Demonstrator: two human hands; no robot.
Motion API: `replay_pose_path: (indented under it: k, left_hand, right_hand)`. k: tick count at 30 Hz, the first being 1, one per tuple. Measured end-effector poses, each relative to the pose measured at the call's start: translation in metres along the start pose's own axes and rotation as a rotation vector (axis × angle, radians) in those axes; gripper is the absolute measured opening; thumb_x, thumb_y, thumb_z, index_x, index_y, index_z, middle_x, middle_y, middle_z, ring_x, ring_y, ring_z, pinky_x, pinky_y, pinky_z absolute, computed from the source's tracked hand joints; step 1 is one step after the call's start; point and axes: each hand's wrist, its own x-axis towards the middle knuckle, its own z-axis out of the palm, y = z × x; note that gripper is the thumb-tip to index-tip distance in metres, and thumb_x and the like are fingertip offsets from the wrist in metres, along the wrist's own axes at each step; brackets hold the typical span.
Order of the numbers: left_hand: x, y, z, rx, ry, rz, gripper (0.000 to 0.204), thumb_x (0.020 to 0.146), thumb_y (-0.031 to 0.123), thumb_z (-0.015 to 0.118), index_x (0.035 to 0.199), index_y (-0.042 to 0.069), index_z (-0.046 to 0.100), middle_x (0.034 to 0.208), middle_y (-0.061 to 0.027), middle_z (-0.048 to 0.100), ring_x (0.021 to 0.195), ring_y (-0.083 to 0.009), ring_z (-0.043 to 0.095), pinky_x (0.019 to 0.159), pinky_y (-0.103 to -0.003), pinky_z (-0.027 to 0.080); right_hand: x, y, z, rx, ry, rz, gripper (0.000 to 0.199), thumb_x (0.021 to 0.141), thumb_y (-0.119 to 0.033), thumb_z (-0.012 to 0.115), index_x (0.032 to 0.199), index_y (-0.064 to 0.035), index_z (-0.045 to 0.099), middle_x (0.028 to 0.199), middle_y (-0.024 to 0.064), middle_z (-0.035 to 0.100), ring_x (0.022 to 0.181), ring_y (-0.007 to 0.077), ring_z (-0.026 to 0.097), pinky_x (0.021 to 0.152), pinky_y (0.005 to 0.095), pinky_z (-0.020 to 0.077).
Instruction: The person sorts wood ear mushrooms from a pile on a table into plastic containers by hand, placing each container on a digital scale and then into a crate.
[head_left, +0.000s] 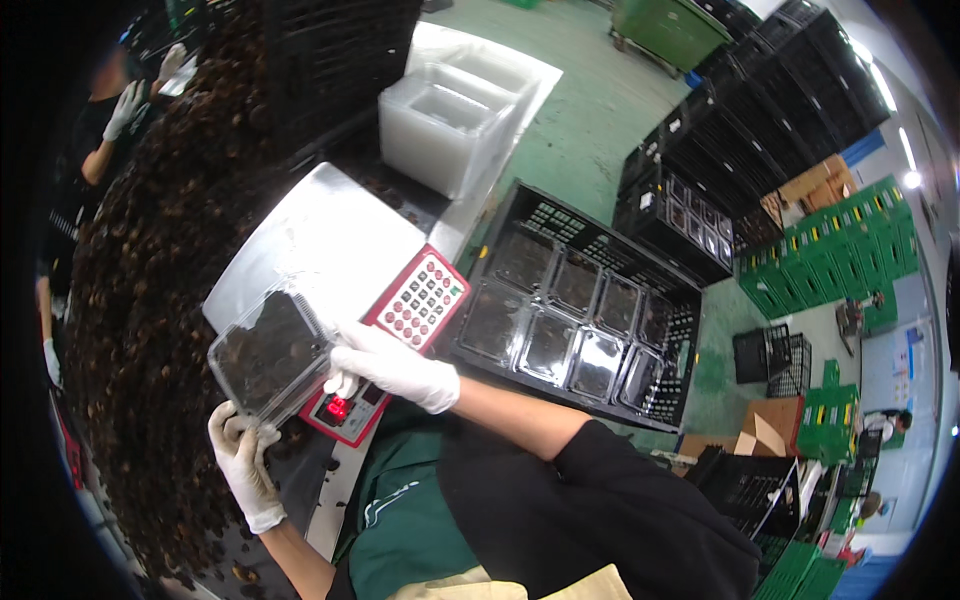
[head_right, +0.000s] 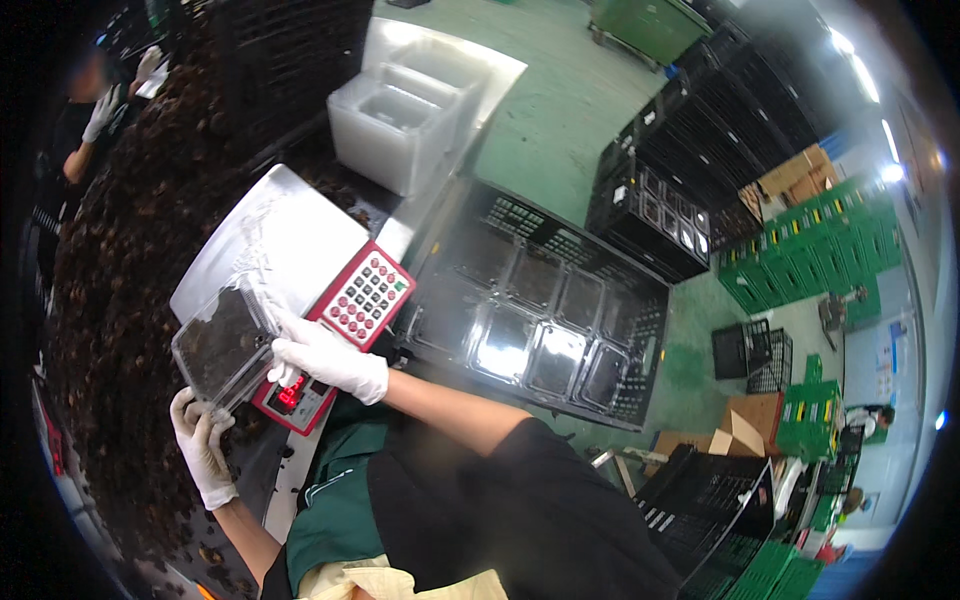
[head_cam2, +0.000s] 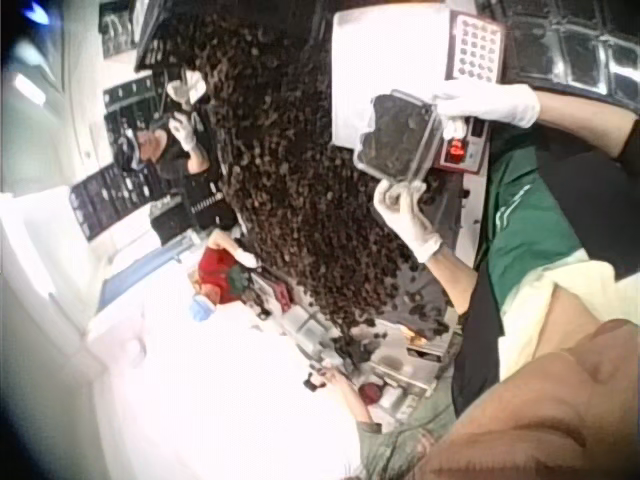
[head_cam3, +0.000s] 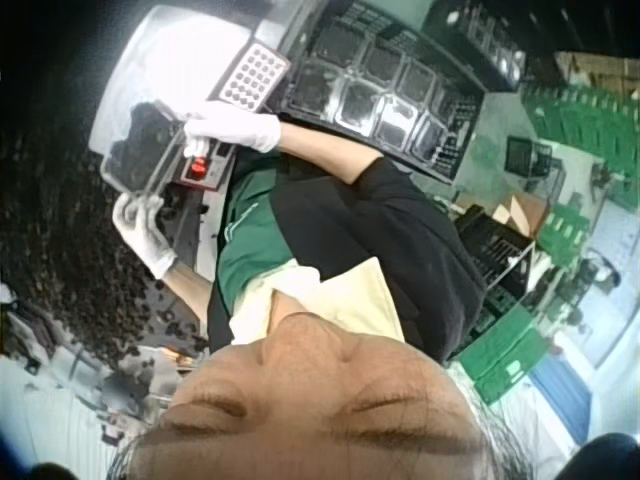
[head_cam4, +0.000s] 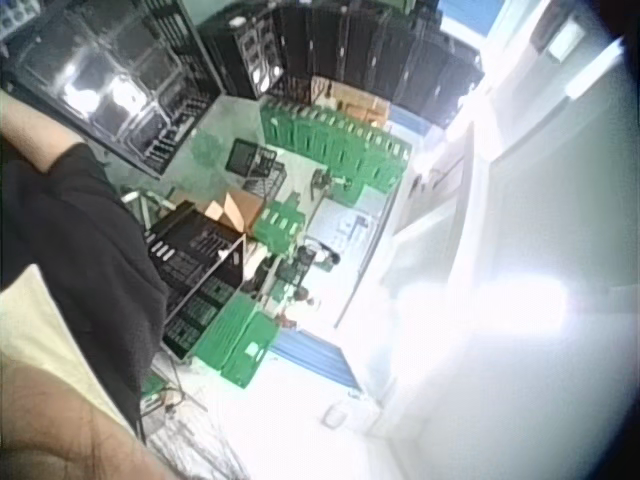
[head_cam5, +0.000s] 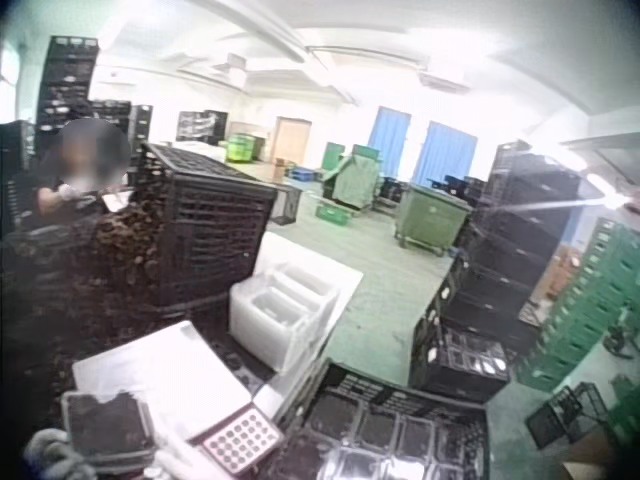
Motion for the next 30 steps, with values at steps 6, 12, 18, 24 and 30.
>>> replay_pose_path:
  k: [6,12,18,24,30]
  left_hand:
    - [-0.001,-0.008,0.003,-0.111,-0.085,0.026,0.049,0.089,0.003,0.068,0.133,0.009,0.047,0.089,-0.0044,0.058,0.080,-0.0161,0.063,0.073,-0.030,0.057]
    - [-0.011,-0.006,0.055,-0.150,-0.104,0.070,0.046,0.086,-0.008,0.065,0.126,0.007,0.048,0.083,-0.0063,0.059,0.073,-0.0205,0.064,0.069,-0.037,0.058]
    - [-0.023,0.002,0.056,0.030,-0.241,0.005,0.031,0.090,-0.002,0.064,0.120,-0.003,0.058,0.095,-0.0093,0.066,0.089,-0.0186,0.065,0.086,-0.032,0.053]
    - [-0.010,-0.014,0.012,0.441,0.004,0.314,0.013,0.090,-0.001,0.066,0.102,-0.001,0.070,0.090,-0.0069,0.067,0.079,-0.0135,0.064,0.071,-0.027,0.051]
    - [-0.002,-0.044,-0.038,0.981,0.168,0.640,0.018,0.081,0.002,0.071,0.099,0.004,0.072,0.094,-0.0085,0.069,0.086,-0.0245,0.065,0.078,-0.034,0.051]
  right_hand:
    - [-0.011,-0.009,0.009,-0.079,0.171,-0.037,0.064,0.096,-0.007,0.041,0.156,-0.0081,0.021,0.079,0.0087,0.065,0.062,0.0113,0.064,0.061,0.0239,0.0548]
    - [-0.038,-0.038,-0.005,0.009,0.367,-0.085,0.049,0.094,-0.008,0.055,0.143,-0.0020,0.048,0.091,0.0057,0.066,0.073,0.0098,0.065,0.065,0.0219,0.0541]
    - [-0.086,-0.142,-0.031,-0.539,0.836,-0.329,0.033,0.089,-0.012,0.061,0.117,0.0038,0.068,0.115,0.0116,0.069,0.086,0.0156,0.067,0.075,0.0272,0.0544]
    - [-0.152,-0.133,-0.197,-0.926,0.742,0.007,0.029,0.089,-0.007,0.056,0.112,0.0031,0.069,0.087,0.0027,0.069,0.055,0.0022,0.050,0.047,0.0179,0.0370]
    - [-0.177,-0.014,-0.365,-1.134,0.609,0.617,0.021,0.093,-0.016,0.062,0.088,0.0035,0.068,0.070,0.0079,0.066,0.048,0.0144,0.057,0.042,0.0290,0.0421]
